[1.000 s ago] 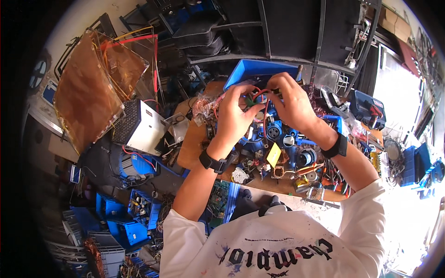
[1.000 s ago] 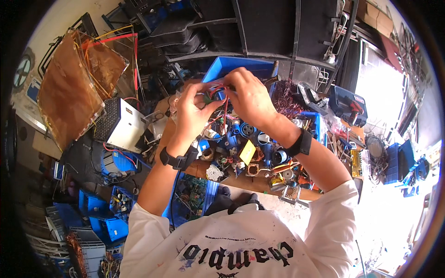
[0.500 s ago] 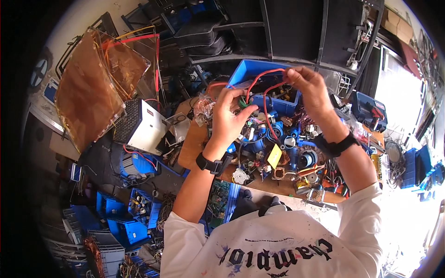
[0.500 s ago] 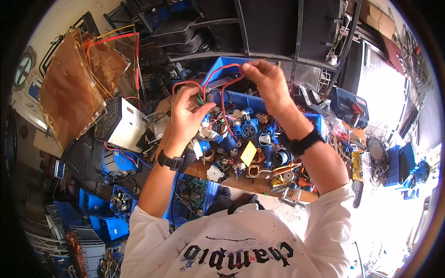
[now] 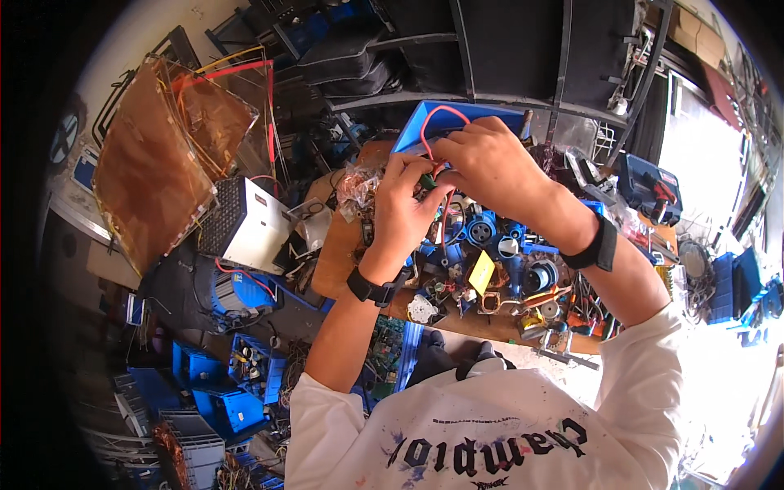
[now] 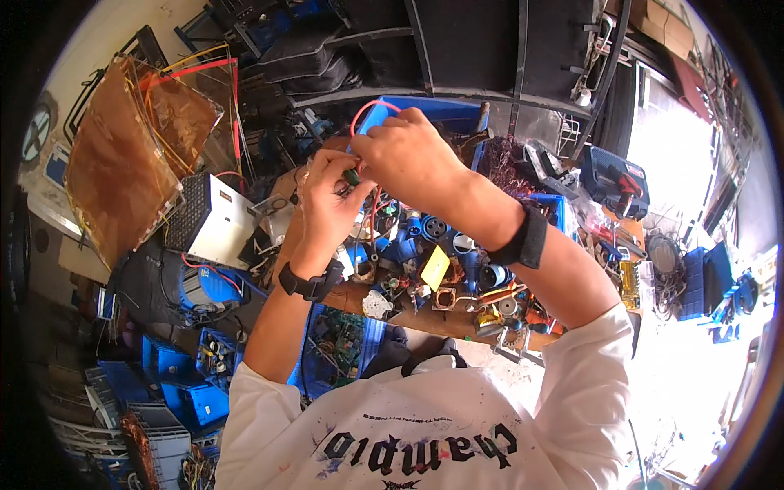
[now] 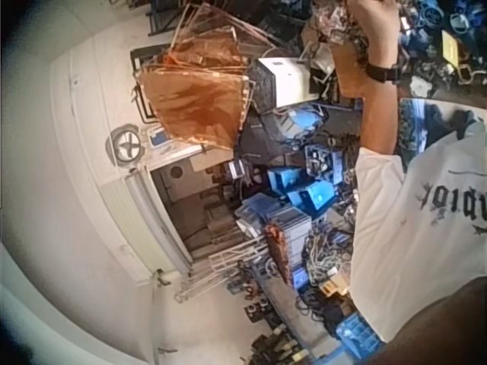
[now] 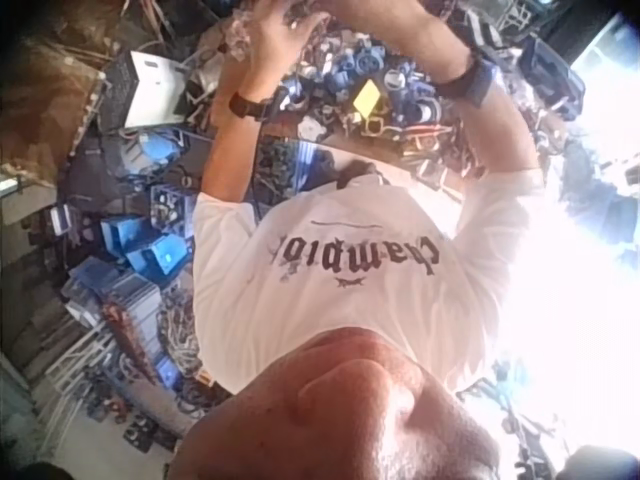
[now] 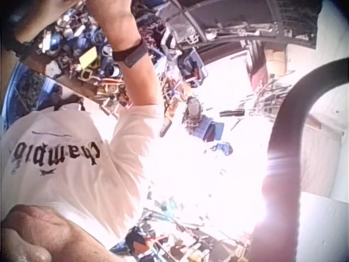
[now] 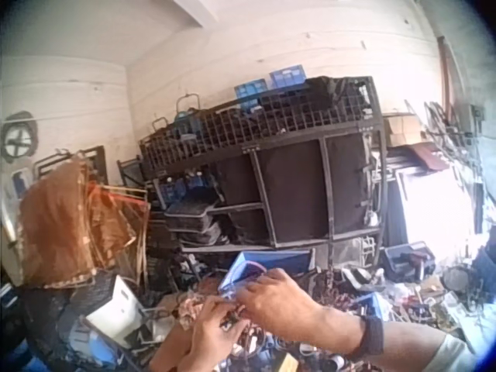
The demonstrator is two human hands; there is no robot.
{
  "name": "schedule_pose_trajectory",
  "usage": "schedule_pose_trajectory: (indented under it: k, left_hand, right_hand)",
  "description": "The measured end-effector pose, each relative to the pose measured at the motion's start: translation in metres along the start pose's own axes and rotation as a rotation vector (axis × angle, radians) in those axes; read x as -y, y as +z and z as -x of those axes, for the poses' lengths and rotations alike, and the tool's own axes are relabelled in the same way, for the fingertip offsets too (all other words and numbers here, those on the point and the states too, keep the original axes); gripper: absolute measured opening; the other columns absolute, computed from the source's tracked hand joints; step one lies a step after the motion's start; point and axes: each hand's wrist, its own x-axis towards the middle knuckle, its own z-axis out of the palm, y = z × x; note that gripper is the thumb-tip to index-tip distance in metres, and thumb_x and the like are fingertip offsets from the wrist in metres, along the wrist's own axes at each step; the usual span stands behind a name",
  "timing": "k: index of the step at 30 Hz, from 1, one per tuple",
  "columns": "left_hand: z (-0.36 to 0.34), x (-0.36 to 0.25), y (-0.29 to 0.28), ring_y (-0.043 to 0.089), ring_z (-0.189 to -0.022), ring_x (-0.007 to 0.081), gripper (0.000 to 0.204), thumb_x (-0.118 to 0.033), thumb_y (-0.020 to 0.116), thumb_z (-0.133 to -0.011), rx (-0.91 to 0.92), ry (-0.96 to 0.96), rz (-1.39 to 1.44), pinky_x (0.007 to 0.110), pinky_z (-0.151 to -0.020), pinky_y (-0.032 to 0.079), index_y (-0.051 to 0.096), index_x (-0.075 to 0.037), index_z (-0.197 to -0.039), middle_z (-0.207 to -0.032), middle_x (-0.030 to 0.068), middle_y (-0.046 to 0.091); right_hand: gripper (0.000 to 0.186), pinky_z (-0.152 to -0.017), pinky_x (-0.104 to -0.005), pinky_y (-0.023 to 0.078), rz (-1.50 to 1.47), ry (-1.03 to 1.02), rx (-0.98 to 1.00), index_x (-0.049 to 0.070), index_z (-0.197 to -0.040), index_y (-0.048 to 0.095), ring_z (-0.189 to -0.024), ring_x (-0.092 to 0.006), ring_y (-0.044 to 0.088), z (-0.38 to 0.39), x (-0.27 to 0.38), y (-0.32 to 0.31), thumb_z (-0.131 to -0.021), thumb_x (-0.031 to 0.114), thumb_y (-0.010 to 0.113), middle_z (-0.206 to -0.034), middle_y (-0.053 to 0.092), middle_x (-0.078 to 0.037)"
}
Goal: The person strips insulation from red and black wires using orange-handled pliers and then handles a small green circuit board and a yellow component on a cluttered workbench. The person repeatedly strips wire ends and places the pliers down between actions.
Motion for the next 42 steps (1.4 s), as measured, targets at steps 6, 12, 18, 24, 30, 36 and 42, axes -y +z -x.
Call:
schedule_pose_trajectory:
  k: [6, 12, 18, 24, 30, 36, 42]
  left_hand:
    - [0.005, 0.006, -0.010, 0.062, -0.082, 0.0259, 0.031, -0.004, 0.080, -0.070, -0.097, -0.039, 0.008, 0.034, -0.069, 0.049, 0.063, -0.001, -0.096, -0.092, 0.0103, 0.057]
    - [0.011, 0.018, -0.007, 0.056, -0.072, 0.0073, 0.023, 0.005, 0.075, -0.076, -0.105, -0.269, 0.484, 0.022, -0.062, 0.048, 0.064, 0.001, -0.096, -0.097, 0.0032, 0.055]
    - [0.007, 0.021, -0.001, 0.057, -0.072, 0.0105, 0.026, 0.000, 0.079, -0.073, -0.063, -0.173, 0.192, 0.024, -0.059, 0.048, 0.065, 0.001, -0.095, -0.091, 0.0055, 0.055]
    - [-0.001, 0.012, 0.006, 0.061, -0.077, 0.0249, 0.026, -0.003, 0.079, -0.071, -0.046, -0.107, 0.022, 0.032, -0.066, 0.050, 0.065, -0.001, -0.092, -0.091, 0.0097, 0.056]
    - [-0.007, 0.001, 0.005, 0.061, -0.078, 0.0253, 0.027, -0.004, 0.080, -0.070, -0.006, -0.133, 0.037, 0.033, -0.067, 0.049, 0.065, -0.001, -0.092, -0.092, 0.0101, 0.057]
    - [0.022, 0.051, -0.008, 0.062, -0.076, 0.0102, 0.025, 0.002, 0.076, -0.077, -0.180, -0.247, 0.404, 0.023, -0.062, 0.051, 0.064, 0.003, -0.098, -0.091, 0.0044, 0.059]
    - [0.021, 0.056, -0.014, 0.060, -0.075, 0.0074, 0.024, 0.003, 0.074, -0.079, -0.185, -0.289, 0.339, 0.020, -0.062, 0.050, 0.062, 0.006, -0.099, -0.088, 0.0046, 0.060]
  right_hand:
    - [0.016, -0.066, -0.0388, 0.052, -0.222, 0.270, -0.215, 0.006, -0.093, 0.068, -0.074, -0.0309, 0.066, -0.004, -0.029, -0.012, -0.084, 0.019, 0.064, -0.082, 0.067, -0.014]
    - [0.025, -0.065, -0.0277, 0.051, -1.002, 0.796, -0.359, -0.005, -0.095, 0.064, -0.068, -0.0146, 0.065, 0.016, -0.094, 0.004, -0.094, 0.020, 0.058, -0.077, 0.067, -0.007]
    - [0.035, -0.093, -0.0387, 0.045, 0.010, 0.385, -0.253, 0.006, -0.115, 0.059, -0.101, -0.0244, 0.060, 0.019, -0.045, 0.005, -0.082, 0.014, 0.065, -0.107, 0.060, -0.010]
    - [0.030, -0.114, -0.0565, 0.017, 0.410, 0.020, -0.125, 0.010, -0.106, 0.065, -0.119, -0.0281, 0.049, -0.001, -0.001, -0.001, -0.077, 0.018, 0.063, -0.113, 0.058, -0.012]
    - [0.011, -0.102, -0.0526, 0.035, 0.215, -0.106, 0.164, 0.014, -0.087, 0.067, -0.091, -0.0208, 0.062, -0.001, -0.023, 0.026, -0.078, 0.019, 0.063, -0.082, 0.066, 0.002]
    - [0.020, -0.064, -0.0387, 0.052, -0.065, 0.484, -0.102, 0.010, -0.088, 0.069, -0.077, -0.0293, 0.067, 0.005, -0.068, -0.006, -0.087, 0.027, 0.059, -0.079, 0.069, -0.009]
    - [0.026, -0.066, -0.0298, 0.050, -0.561, 0.844, -0.291, 0.007, -0.091, 0.072, -0.072, -0.0185, 0.067, 0.041, -0.137, 0.008, -0.090, 0.028, 0.057, -0.075, 0.070, -0.008]
